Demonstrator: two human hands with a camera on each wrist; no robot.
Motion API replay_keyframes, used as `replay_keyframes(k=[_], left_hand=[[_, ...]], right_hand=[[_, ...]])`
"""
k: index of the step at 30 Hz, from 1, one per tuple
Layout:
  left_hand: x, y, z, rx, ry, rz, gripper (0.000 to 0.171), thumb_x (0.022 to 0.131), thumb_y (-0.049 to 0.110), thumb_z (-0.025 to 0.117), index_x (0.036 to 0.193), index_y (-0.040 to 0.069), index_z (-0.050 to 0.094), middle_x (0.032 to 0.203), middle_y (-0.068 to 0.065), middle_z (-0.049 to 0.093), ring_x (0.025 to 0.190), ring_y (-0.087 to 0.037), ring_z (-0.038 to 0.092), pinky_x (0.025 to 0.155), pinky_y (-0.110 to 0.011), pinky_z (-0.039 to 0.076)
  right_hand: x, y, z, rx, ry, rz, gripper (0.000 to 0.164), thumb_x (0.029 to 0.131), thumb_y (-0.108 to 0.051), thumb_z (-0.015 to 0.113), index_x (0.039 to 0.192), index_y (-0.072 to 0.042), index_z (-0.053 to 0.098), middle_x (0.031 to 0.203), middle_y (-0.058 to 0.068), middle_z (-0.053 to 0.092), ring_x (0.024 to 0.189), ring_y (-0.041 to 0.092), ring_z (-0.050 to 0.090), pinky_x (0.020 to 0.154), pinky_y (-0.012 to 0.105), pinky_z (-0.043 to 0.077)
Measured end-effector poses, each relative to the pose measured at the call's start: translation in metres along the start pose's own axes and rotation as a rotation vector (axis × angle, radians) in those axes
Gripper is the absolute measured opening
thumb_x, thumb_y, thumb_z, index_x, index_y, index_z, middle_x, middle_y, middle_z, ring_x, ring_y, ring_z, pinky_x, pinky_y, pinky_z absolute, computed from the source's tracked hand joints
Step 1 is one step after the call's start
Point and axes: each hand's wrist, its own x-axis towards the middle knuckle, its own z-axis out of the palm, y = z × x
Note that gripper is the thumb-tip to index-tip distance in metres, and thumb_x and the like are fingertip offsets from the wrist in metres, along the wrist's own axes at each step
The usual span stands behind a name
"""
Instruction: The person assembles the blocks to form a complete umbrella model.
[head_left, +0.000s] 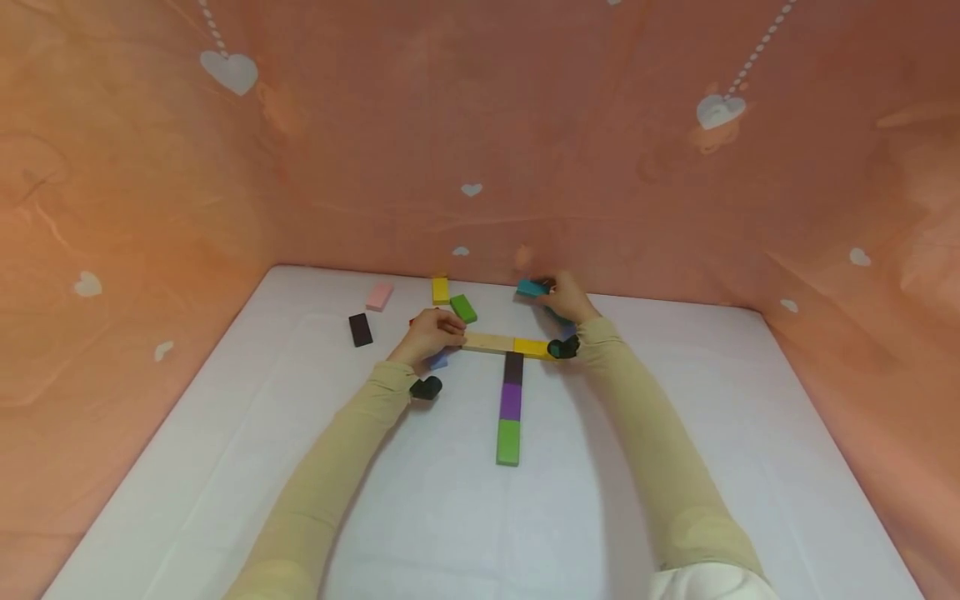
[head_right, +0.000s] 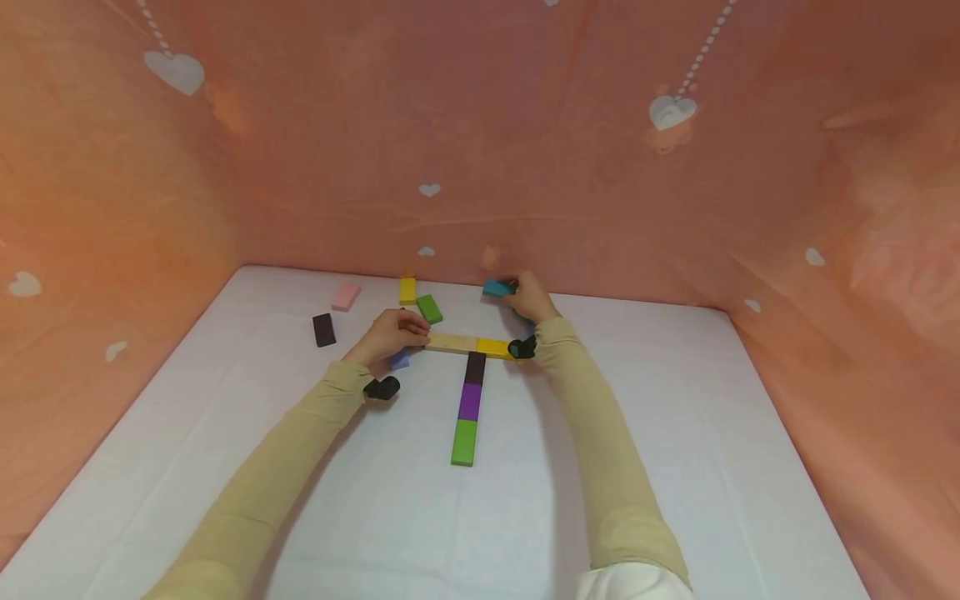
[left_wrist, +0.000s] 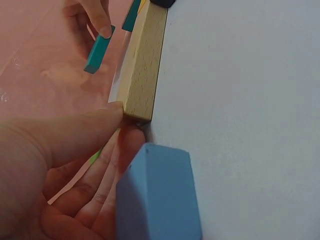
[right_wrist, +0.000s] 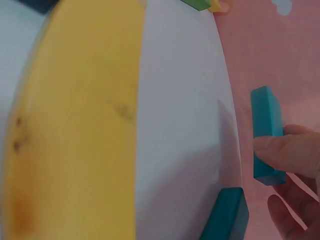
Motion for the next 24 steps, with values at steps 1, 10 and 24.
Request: replay_keyframes(k=[1, 10, 24], left_hand=[[0.0, -0.0001, 0.0002, 0.002, -0.001, -0.001, 0.024, 0.084, -0.002, 0.071, 0.107, -0.007, 0.064, 0.097, -0.015, 0.064, 0.085, -0.019, 0.059, 0.072, -0.021, 0.051], [-0.0033, 0.0023, 0.0, 0.008, -0.002, -0.014, 0.024, 0.084, -0.001, 0.07, 0.107, -0.006, 0.064, 0.096, -0.015, 0.064, 0.084, -0.019, 0.058, 0.074, -0.023, 0.051], [0.0016, -0.0012, 0.0003, 0.001, 0.003, -0.025, 0.023, 0.083, -0.001, 0.072, 0.105, -0.005, 0.065, 0.094, -0.013, 0.064, 0.083, -0.018, 0.058, 0.072, -0.022, 0.051]], right_hand=[[0.0001, -0.0002, 0.0006, -0.001, 0.001, -0.003, 0.035, 0.084, -0.001, 0.069, 0.117, 0.01, 0.062, 0.114, 0.024, 0.063, 0.103, 0.034, 0.054, 0.087, 0.043, 0.044], [0.0037, 0.0043, 0.0028, 0.038, 0.004, 0.013, 0.038, 0.081, 0.01, 0.067, 0.119, 0.011, 0.06, 0.12, 0.026, 0.059, 0.11, 0.037, 0.052, 0.095, 0.045, 0.043], [0.0055, 0.0095, 0.0065, 0.061, 0.02, 0.106, 0.042, 0.08, 0.009, 0.069, 0.121, 0.007, 0.06, 0.122, 0.023, 0.058, 0.11, 0.038, 0.053, 0.094, 0.044, 0.044]])
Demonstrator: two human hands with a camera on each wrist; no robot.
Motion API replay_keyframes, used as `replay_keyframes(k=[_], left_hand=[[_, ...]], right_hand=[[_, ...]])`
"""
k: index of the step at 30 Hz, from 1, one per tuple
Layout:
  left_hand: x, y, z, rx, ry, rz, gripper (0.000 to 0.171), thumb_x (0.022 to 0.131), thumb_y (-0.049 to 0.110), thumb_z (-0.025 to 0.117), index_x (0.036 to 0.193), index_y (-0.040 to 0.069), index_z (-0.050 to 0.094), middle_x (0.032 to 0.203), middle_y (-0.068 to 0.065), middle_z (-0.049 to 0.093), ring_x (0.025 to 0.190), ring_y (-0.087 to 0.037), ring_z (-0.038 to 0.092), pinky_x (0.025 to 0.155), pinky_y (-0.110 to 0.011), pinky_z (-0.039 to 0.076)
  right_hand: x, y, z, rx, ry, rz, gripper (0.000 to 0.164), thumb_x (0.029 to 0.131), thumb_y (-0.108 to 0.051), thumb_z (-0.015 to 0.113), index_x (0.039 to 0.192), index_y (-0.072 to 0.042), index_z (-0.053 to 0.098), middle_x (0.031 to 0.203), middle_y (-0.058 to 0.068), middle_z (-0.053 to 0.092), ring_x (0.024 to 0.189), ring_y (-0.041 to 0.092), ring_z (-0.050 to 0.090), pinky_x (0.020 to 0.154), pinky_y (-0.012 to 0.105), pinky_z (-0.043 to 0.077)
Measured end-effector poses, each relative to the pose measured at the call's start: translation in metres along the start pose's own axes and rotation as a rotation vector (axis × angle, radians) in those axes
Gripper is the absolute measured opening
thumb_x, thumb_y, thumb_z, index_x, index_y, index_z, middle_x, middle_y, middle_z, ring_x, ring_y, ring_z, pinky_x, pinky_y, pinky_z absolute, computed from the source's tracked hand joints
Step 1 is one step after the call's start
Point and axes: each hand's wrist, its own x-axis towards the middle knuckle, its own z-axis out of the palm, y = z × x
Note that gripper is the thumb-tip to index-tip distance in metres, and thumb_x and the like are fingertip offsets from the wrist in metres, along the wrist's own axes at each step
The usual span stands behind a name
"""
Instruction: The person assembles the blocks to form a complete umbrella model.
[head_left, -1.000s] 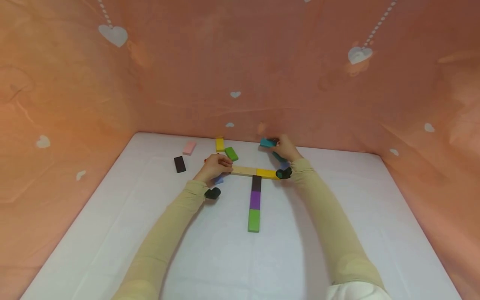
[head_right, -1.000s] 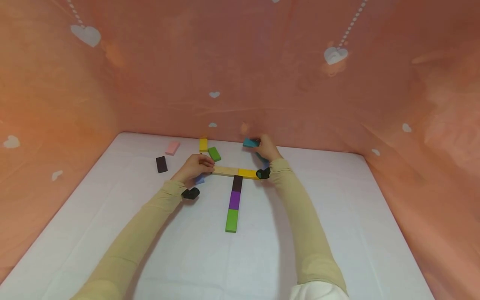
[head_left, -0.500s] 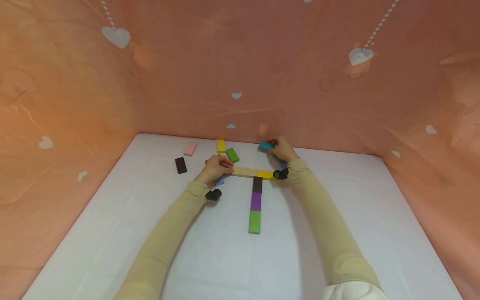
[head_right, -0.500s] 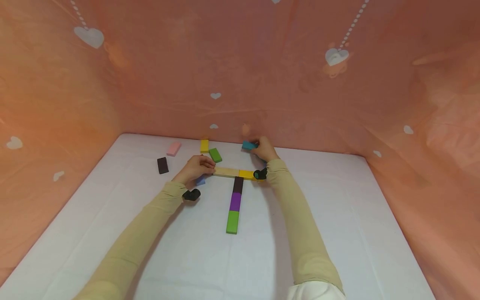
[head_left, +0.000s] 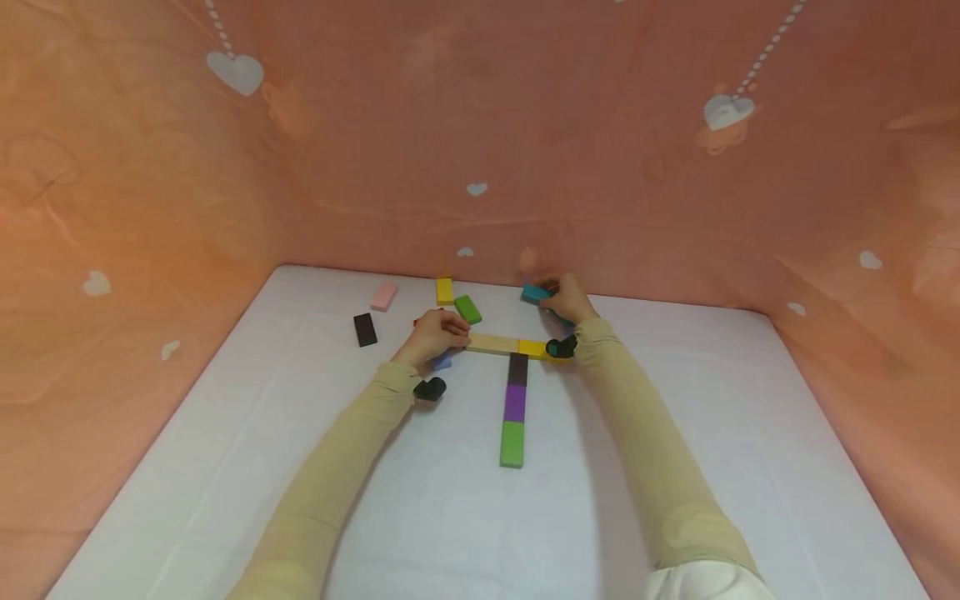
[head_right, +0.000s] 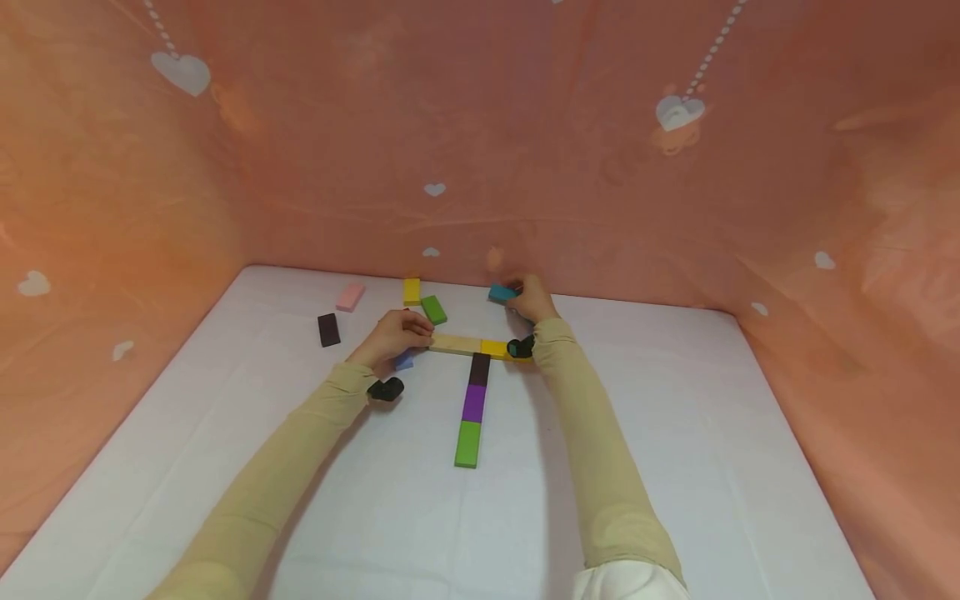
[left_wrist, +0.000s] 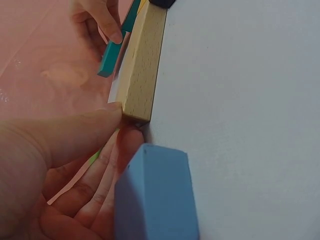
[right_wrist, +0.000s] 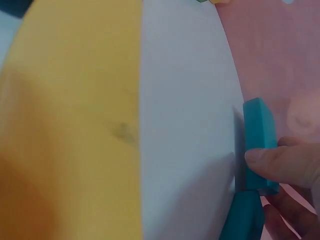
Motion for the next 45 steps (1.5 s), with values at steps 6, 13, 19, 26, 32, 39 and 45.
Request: replay_keyframes(k=[6, 13, 19, 26, 32, 39, 45], left_hand=[[-0.002, 0.001, 0.001, -0.02, 0.004, -0.018, 0.022, 0.083, 0.0, 0.072, 0.104, -0.003, 0.065, 0.095, -0.012, 0.063, 0.084, -0.02, 0.058, 0.072, -0.023, 0.051], [-0.002, 0.003, 0.001, -0.019, 0.002, -0.001, 0.023, 0.083, -0.001, 0.072, 0.105, -0.005, 0.065, 0.095, -0.013, 0.064, 0.084, -0.02, 0.058, 0.072, -0.022, 0.051], [-0.002, 0.001, 0.002, 0.009, -0.003, -0.015, 0.022, 0.084, 0.001, 0.072, 0.104, -0.003, 0.065, 0.093, -0.011, 0.064, 0.083, -0.018, 0.058, 0.072, -0.022, 0.051], [-0.001, 0.002, 0.002, 0.016, 0.001, -0.012, 0.022, 0.083, 0.001, 0.072, 0.104, -0.003, 0.065, 0.093, -0.011, 0.064, 0.083, -0.018, 0.058, 0.072, -0.022, 0.051], [-0.001, 0.003, 0.002, 0.026, 0.006, 0.001, 0.023, 0.083, 0.001, 0.072, 0.105, -0.004, 0.066, 0.094, -0.012, 0.065, 0.083, -0.019, 0.059, 0.073, -0.022, 0.051], [-0.001, 0.004, 0.002, 0.021, 0.012, -0.027, 0.022, 0.084, 0.002, 0.072, 0.104, -0.001, 0.066, 0.093, -0.011, 0.063, 0.084, -0.019, 0.057, 0.073, -0.022, 0.05], [-0.002, 0.004, 0.002, 0.0, 0.01, -0.039, 0.022, 0.083, 0.001, 0.072, 0.104, -0.002, 0.065, 0.092, -0.011, 0.063, 0.082, -0.019, 0.058, 0.072, -0.023, 0.051]], right_hand=[[0.0, 0.001, -0.001, 0.004, -0.006, 0.026, 0.042, 0.081, 0.009, 0.069, 0.122, 0.005, 0.06, 0.123, 0.023, 0.057, 0.109, 0.038, 0.053, 0.093, 0.044, 0.045], [0.002, 0.004, 0.0, -0.015, -0.007, 0.032, 0.044, 0.08, 0.01, 0.069, 0.123, 0.005, 0.06, 0.122, 0.023, 0.058, 0.11, 0.037, 0.053, 0.094, 0.044, 0.045], [0.002, 0.008, 0.001, -0.037, -0.01, 0.031, 0.043, 0.081, 0.009, 0.068, 0.123, 0.005, 0.059, 0.121, 0.023, 0.058, 0.11, 0.036, 0.053, 0.095, 0.043, 0.045], [0.0, 0.007, -0.006, 0.033, -0.047, 0.0, 0.039, 0.085, 0.005, 0.066, 0.123, 0.007, 0.058, 0.121, 0.026, 0.057, 0.113, 0.038, 0.052, 0.098, 0.044, 0.041], [-0.005, 0.008, -0.015, 0.096, -0.042, 0.067, 0.034, 0.092, 0.001, 0.058, 0.126, 0.007, 0.057, 0.124, 0.025, 0.056, 0.115, 0.036, 0.051, 0.099, 0.044, 0.041], [-0.005, 0.017, -0.015, 0.188, -0.032, 0.027, 0.038, 0.083, -0.001, 0.071, 0.119, 0.004, 0.061, 0.116, 0.019, 0.063, 0.106, 0.031, 0.056, 0.092, 0.039, 0.047], [-0.003, 0.019, -0.013, 0.18, -0.016, 0.024, 0.039, 0.083, 0.006, 0.068, 0.121, 0.009, 0.058, 0.119, 0.025, 0.06, 0.109, 0.037, 0.054, 0.096, 0.044, 0.044]])
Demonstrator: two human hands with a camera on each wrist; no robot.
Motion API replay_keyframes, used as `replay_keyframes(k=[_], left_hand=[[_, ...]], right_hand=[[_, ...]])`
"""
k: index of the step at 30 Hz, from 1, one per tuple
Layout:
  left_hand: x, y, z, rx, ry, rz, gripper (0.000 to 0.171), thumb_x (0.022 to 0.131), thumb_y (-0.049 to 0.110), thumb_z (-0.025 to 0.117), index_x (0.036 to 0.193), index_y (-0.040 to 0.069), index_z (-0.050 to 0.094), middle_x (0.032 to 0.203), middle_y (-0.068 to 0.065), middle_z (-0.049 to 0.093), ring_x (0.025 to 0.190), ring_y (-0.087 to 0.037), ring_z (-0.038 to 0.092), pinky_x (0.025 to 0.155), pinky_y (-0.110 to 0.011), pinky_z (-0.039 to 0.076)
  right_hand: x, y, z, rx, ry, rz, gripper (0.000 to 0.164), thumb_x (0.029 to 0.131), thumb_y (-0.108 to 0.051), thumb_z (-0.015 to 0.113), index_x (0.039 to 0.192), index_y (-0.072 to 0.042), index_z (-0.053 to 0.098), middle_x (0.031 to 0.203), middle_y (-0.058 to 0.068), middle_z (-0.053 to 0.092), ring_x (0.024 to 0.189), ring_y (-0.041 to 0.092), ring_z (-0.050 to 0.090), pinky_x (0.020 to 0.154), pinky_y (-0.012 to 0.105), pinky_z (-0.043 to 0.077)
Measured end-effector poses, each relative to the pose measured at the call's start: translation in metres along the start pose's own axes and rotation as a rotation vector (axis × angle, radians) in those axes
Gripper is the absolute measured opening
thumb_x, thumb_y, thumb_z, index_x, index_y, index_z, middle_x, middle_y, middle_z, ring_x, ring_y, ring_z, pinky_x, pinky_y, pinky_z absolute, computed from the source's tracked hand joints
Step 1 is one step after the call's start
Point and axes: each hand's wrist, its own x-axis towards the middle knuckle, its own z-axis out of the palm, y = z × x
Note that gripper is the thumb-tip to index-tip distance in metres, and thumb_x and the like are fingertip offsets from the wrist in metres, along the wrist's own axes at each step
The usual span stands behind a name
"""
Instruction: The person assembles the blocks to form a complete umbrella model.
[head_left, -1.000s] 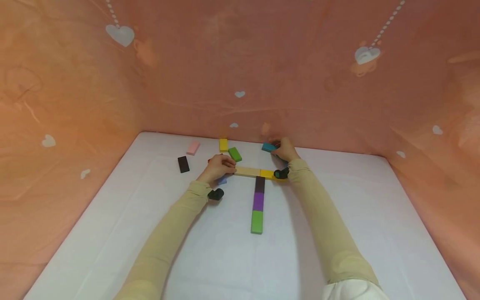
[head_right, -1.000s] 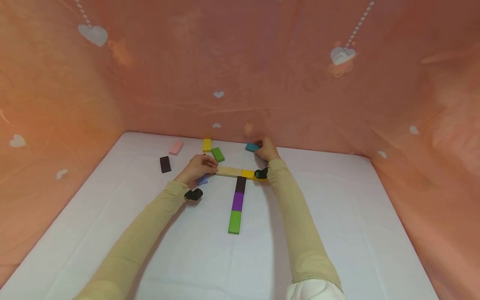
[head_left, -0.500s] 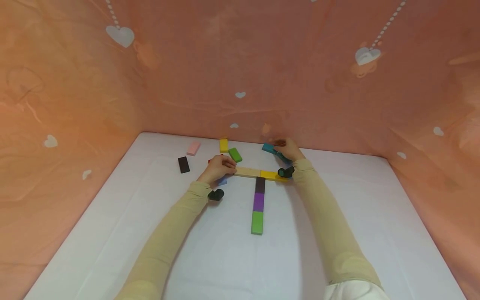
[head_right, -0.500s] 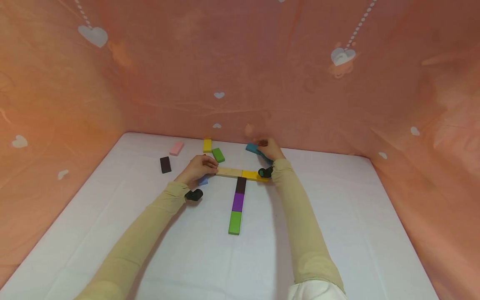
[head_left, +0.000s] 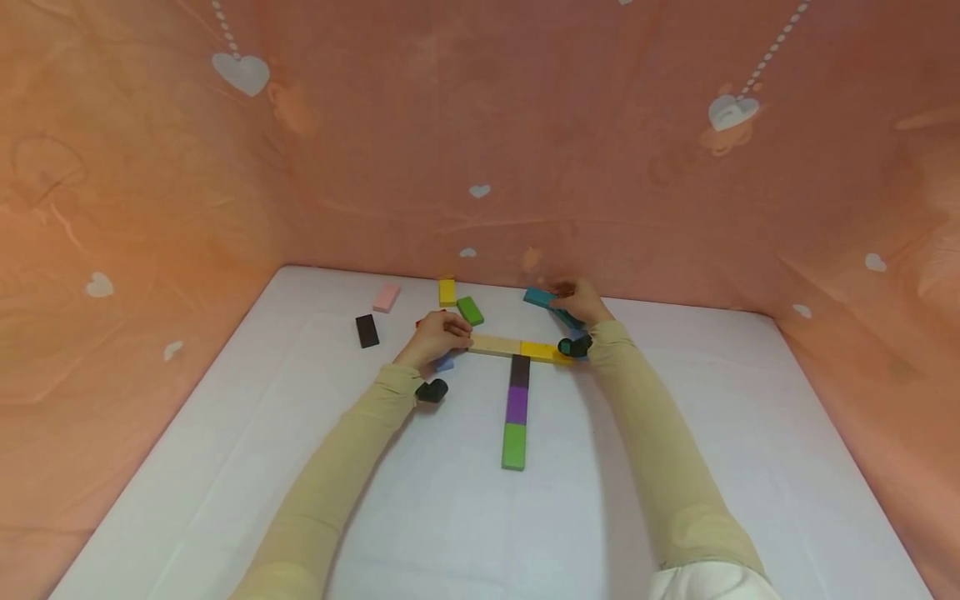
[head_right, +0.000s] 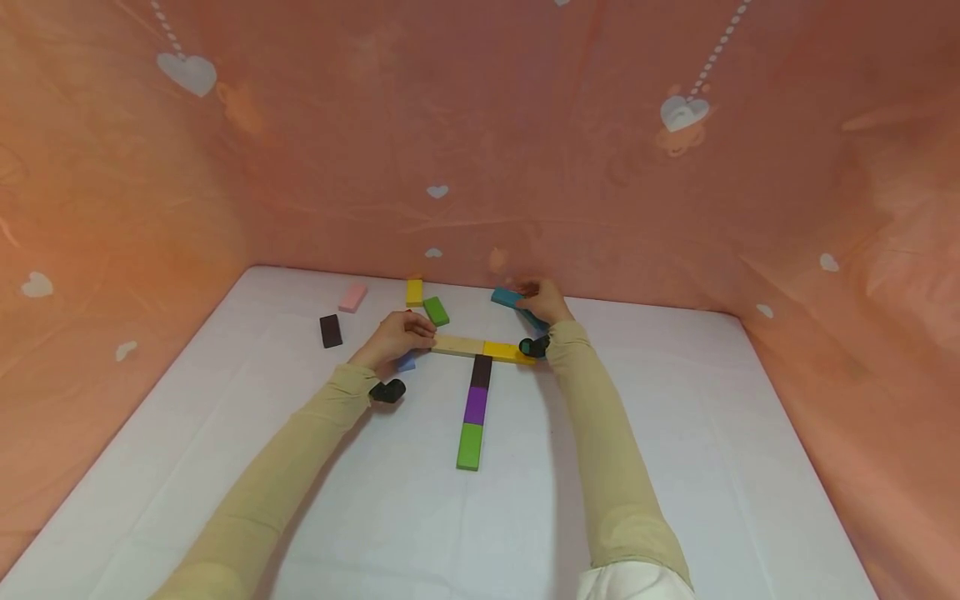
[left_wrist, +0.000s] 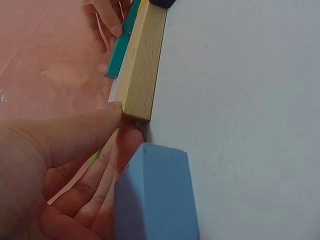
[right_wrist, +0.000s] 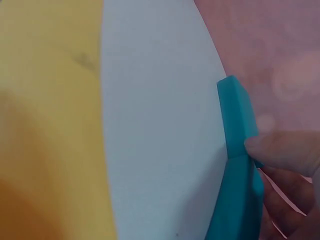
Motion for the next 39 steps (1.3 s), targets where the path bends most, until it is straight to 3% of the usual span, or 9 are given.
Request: replay_keyframes(k=[14, 26, 39], left_hand=[[0.001, 0.0, 0.0, -0.008, 0.006, -0.011, 0.022, 0.084, 0.001, 0.072, 0.104, -0.002, 0.065, 0.093, -0.012, 0.063, 0.083, -0.02, 0.057, 0.073, -0.023, 0.051], [0.002, -0.001, -0.003, 0.048, 0.003, 0.045, 0.023, 0.083, 0.001, 0.072, 0.105, -0.003, 0.066, 0.094, -0.012, 0.065, 0.085, -0.02, 0.059, 0.075, -0.023, 0.05], [0.0, -0.002, 0.0, 0.033, 0.002, 0.025, 0.022, 0.083, 0.003, 0.073, 0.103, -0.002, 0.066, 0.092, -0.011, 0.064, 0.083, -0.019, 0.059, 0.072, -0.023, 0.051]], right_hand=[[-0.005, -0.012, 0.001, -0.048, 0.004, 0.088, 0.039, 0.089, 0.007, 0.058, 0.127, 0.01, 0.053, 0.124, 0.027, 0.056, 0.115, 0.037, 0.051, 0.097, 0.044, 0.043], [-0.006, -0.015, 0.001, -0.025, 0.022, 0.088, 0.037, 0.089, 0.008, 0.058, 0.126, 0.011, 0.053, 0.124, 0.029, 0.055, 0.114, 0.039, 0.051, 0.098, 0.045, 0.042], [-0.004, -0.01, 0.002, -0.031, 0.035, 0.152, 0.036, 0.089, 0.005, 0.059, 0.125, 0.008, 0.055, 0.125, 0.025, 0.055, 0.114, 0.035, 0.051, 0.098, 0.042, 0.043]])
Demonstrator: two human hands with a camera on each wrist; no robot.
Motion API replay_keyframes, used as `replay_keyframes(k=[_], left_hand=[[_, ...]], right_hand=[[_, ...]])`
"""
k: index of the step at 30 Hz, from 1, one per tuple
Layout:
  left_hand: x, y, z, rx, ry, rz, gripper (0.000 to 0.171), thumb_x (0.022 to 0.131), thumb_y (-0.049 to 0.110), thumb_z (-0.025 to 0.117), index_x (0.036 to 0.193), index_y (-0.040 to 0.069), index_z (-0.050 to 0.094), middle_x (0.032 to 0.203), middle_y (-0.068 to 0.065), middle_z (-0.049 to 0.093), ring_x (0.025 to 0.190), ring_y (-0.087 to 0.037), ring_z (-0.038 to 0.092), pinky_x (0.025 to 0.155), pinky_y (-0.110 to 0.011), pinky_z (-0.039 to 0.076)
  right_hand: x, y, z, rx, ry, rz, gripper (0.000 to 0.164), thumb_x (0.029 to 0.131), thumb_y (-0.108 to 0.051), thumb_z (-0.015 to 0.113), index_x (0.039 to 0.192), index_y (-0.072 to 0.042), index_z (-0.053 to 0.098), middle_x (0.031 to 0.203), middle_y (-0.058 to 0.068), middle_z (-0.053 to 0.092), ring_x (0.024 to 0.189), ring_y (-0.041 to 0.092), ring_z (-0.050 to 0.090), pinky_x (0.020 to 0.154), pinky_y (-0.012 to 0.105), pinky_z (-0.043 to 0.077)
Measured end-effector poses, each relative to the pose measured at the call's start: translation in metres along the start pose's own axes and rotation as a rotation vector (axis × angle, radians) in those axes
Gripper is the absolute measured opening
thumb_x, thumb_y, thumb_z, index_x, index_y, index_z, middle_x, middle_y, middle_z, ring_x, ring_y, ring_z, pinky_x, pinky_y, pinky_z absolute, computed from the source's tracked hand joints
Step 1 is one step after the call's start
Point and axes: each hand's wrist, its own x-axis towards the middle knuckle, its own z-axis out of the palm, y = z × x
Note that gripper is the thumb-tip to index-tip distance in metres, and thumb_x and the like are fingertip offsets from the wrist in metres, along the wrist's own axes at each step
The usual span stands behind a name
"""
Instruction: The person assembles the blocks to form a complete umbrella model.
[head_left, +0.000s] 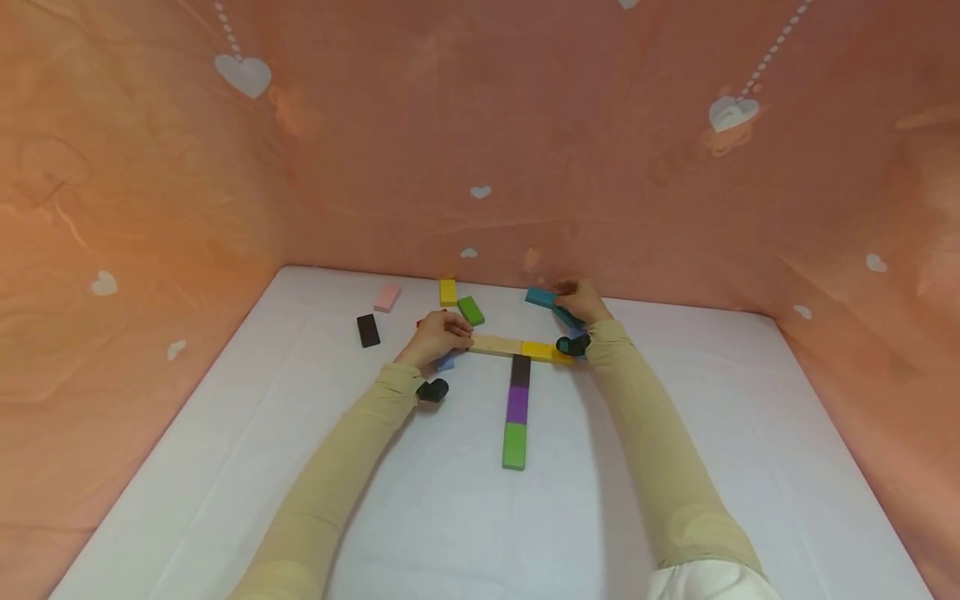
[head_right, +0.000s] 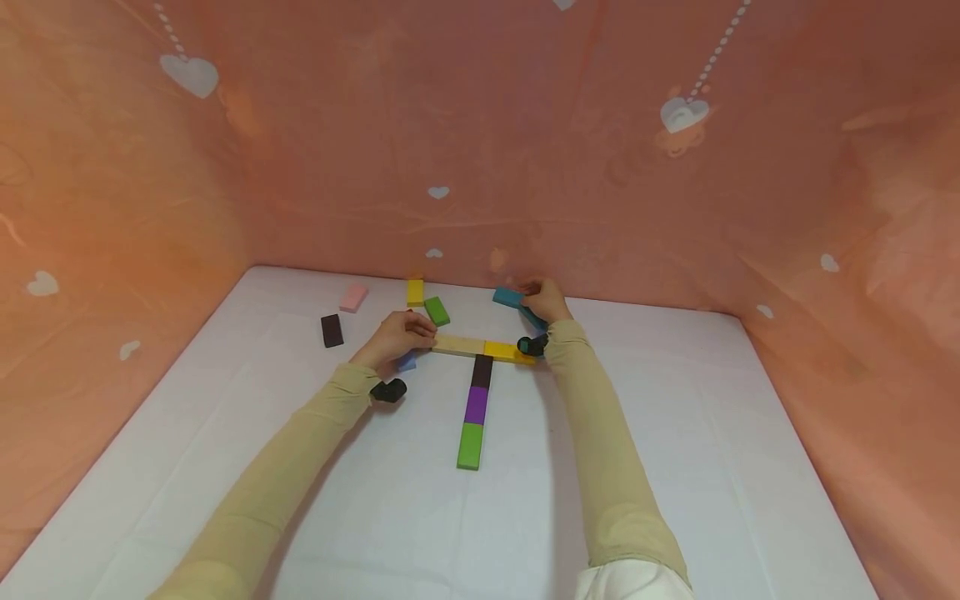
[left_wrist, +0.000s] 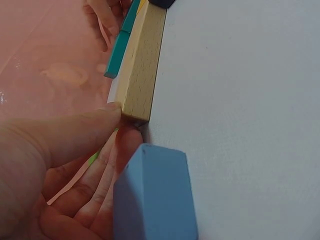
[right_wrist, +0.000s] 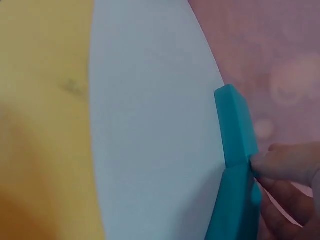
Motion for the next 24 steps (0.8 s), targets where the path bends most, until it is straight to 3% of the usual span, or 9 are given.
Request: replay_keyframes(k=[14, 24], left_hand=[[-0.003, 0.0037, 0.0014, 0.027, -0.007, 0.021, 0.023, 0.084, 0.003, 0.073, 0.104, -0.003, 0.066, 0.093, -0.012, 0.065, 0.083, -0.018, 0.059, 0.072, -0.023, 0.051], [-0.001, 0.0021, 0.0007, 0.009, -0.002, 0.021, 0.023, 0.083, 0.002, 0.073, 0.104, -0.004, 0.066, 0.093, -0.013, 0.066, 0.082, -0.018, 0.06, 0.071, -0.022, 0.051]], right_hand=[[0.0005, 0.0039, 0.0, 0.034, -0.007, -0.106, 0.039, 0.085, 0.009, 0.064, 0.123, 0.011, 0.056, 0.12, 0.028, 0.058, 0.112, 0.038, 0.051, 0.098, 0.044, 0.042], [0.0009, 0.0034, -0.0011, 0.034, 0.0, -0.068, 0.036, 0.088, 0.008, 0.06, 0.123, 0.01, 0.056, 0.121, 0.027, 0.057, 0.113, 0.037, 0.051, 0.097, 0.044, 0.043]])
